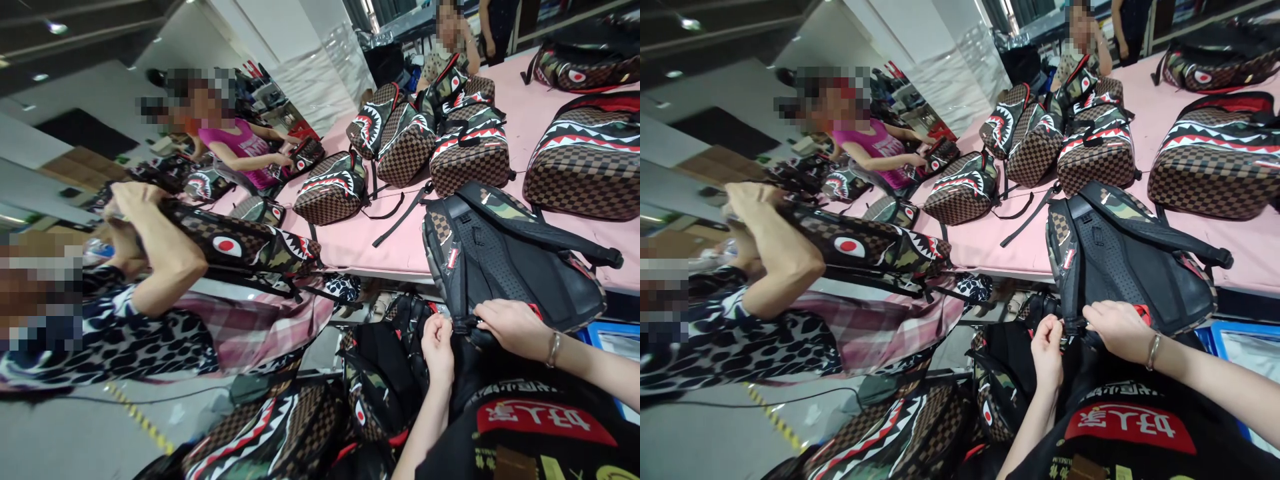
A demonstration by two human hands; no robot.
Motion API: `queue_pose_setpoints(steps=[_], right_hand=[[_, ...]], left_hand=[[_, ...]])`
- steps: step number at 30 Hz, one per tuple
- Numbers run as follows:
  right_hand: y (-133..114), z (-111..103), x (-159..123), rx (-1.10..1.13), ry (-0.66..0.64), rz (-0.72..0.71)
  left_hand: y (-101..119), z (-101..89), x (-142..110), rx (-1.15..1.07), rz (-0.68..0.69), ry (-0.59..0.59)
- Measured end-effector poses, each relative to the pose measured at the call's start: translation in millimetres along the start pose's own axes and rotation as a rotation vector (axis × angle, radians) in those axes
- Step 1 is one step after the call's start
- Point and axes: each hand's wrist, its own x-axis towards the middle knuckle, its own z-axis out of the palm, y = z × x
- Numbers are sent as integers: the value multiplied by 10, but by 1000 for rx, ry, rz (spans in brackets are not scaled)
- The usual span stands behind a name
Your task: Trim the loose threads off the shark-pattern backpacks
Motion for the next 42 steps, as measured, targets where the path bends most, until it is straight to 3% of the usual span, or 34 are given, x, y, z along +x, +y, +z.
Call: queue_pose_setpoints(steps=[9,16,25,35,39,42], right_hand=[[10,-23,83,-3,-42,-44],[-65,54,88,-75,14,-9],[27,89,70,97,-18,25],[-74,144,39,-8,78,35],[-61,179,35,41,102,50],[-1,207,11,332,114,142]], left_hand=[[34,12,14,14,17,17],[100,19,5,64,66,10],[98,3,15,48,44,-24],[122,45,-3,18,21,-40],[142,49,-8,-112,-68,-5],[184,15,48,-374,-221,-14]])
